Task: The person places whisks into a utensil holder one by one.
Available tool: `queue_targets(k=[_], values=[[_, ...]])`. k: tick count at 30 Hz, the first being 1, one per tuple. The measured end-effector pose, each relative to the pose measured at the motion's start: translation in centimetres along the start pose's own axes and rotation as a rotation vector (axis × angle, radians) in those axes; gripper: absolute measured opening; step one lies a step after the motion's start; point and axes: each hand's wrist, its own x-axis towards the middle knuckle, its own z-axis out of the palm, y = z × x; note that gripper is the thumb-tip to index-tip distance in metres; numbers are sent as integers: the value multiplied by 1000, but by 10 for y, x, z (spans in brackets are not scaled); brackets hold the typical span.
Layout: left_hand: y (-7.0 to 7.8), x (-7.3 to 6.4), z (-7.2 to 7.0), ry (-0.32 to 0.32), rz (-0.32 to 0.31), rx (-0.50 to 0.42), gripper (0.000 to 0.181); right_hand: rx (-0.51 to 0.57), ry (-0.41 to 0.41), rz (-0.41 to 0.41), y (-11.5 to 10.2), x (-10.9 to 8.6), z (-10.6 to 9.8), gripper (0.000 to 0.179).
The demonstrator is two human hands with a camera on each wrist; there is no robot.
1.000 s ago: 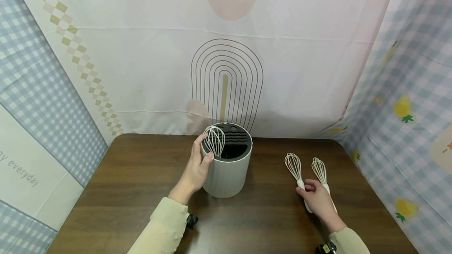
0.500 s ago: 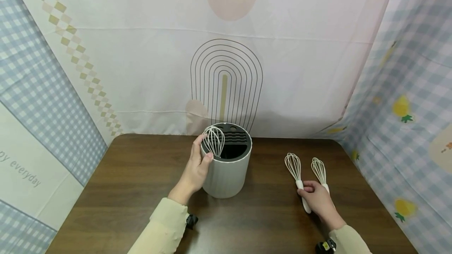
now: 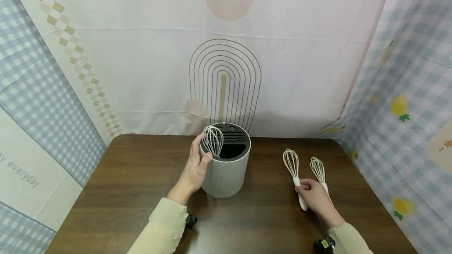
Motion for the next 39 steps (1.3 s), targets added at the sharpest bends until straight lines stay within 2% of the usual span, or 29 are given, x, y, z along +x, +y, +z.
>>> queue_targets(k=[4, 11, 19, 24, 29, 33, 36, 39], values=[[0, 0, 0, 1, -5, -3, 58, 1, 24, -43, -13, -1, -1, 35], [-1, 0, 1, 1, -1, -10, 58, -74, 110, -147, -37, -6, -6, 35], [1, -1, 1, -8, -15, -4, 57, -50, 168, -251, -63, -13, -8, 37], [1, -2, 1, -10, -27, -4, 56, 12, 206, -313, -81, -16, -3, 36], [-1, -2, 1, -9, -5, -5, 55, 85, 193, -361, -102, -19, 2, 36], [-1, -2, 1, -9, 6, -9, 56, 125, 173, -381, -129, -31, 2, 36], [0, -2, 1, -5, 12, -17, 56, 161, 163, -401, -138, -32, 5, 35], [0, -3, 1, -1, 18, -23, 56, 202, 155, -429, -133, -23, 9, 35]])
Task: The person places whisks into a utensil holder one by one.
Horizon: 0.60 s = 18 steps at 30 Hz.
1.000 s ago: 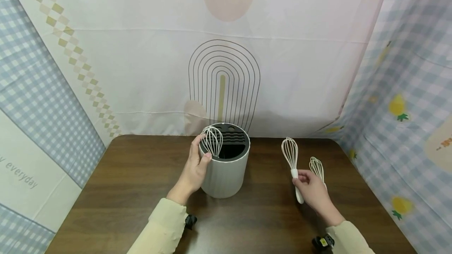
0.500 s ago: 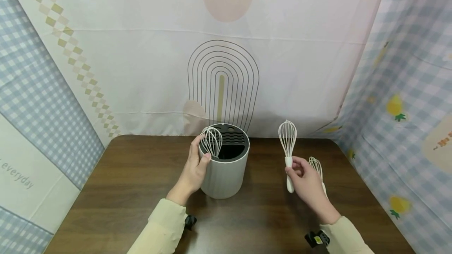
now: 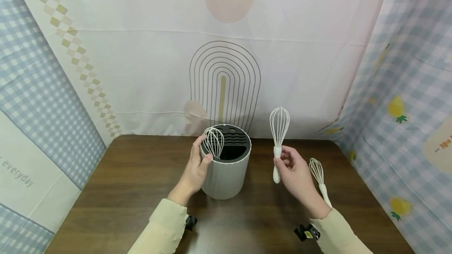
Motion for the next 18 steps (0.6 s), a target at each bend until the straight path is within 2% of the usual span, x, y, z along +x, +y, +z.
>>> queue_targets(k=[4, 11, 18], values=[[-1, 0, 1, 4, 2, 0, 56, 50, -12, -6, -11, 3, 2, 34], [-2, 0, 2, 6, 3, 8, 56, 91, -28, -67, -45, 2, 1, 34], [-2, 0, 1, 6, -4, 18, 56, 151, -12, -119, -28, 11, 9, 34]])
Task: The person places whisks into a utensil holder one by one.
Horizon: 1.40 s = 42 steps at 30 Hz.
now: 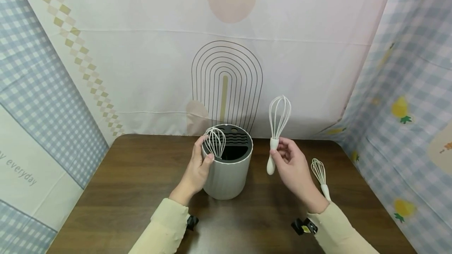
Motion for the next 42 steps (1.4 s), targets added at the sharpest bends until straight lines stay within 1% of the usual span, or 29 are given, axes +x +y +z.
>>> queue_targets(k=[2, 4, 10, 16, 23, 28, 34, 38, 41, 42], values=[[0, 0, 0, 1, 3, 1, 56, 44, 11, 2, 0, 1, 2, 34], [0, 0, 0, 0, 3, 2, 56, 65, 17, -8, 0, 3, 4, 35], [0, 0, 0, -5, -6, 6, 56, 72, 26, -26, -7, 6, 10, 40], [-1, 0, 0, -6, -13, 5, 56, 135, 43, -51, -15, 11, 18, 38], [1, -1, -1, -6, -20, 3, 56, 185, 69, -55, -21, 16, 29, 39], [1, 0, -1, -6, -10, 1, 56, 203, 72, -52, -26, 20, 35, 41], [1, 0, -1, -7, -9, -7, 57, 209, 43, -33, -48, 21, 42, 41], [1, 0, 0, -9, -14, -17, 57, 210, 32, -33, -47, 24, 45, 41], [2, -1, 0, -12, -21, -15, 57, 214, 32, -47, -34, 27, 47, 41], [2, -1, 0, -12, -24, -12, 57, 217, 33, -42, -33, 27, 48, 41]])
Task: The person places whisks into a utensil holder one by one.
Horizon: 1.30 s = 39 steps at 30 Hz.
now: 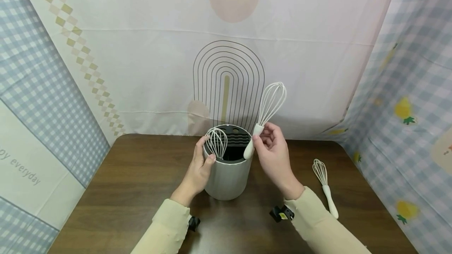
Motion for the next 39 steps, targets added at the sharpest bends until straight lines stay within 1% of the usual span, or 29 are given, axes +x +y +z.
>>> queue_targets(k=[1, 3, 9, 15, 19, 25, 31, 39], values=[[0, 0, 0, 0, -2, 2, 57, 2, 1, 1, 0, 1, 1, 41], [0, 0, 0, 2, -1, 3, 57, 14, 8, -11, 9, 3, 1, 41], [0, 0, 0, 2, -3, 0, 57, 30, 7, 11, 11, 5, 6, 41], [0, 1, 0, 1, -9, 0, 57, 39, -13, 19, 13, 7, 11, 42], [0, 1, 0, -4, -17, 1, 57, 21, -23, 21, 14, 7, 14, 42], [0, 1, 0, -5, -12, -9, 57, -30, -48, 10, 17, 6, 17, 42], [0, 0, 1, 4, 1, -13, 56, -91, -92, 2, 20, 4, 21, 49], [-1, 0, 1, 9, 2, 5, 57, -247, -151, -82, 23, 1, 27, 61]])
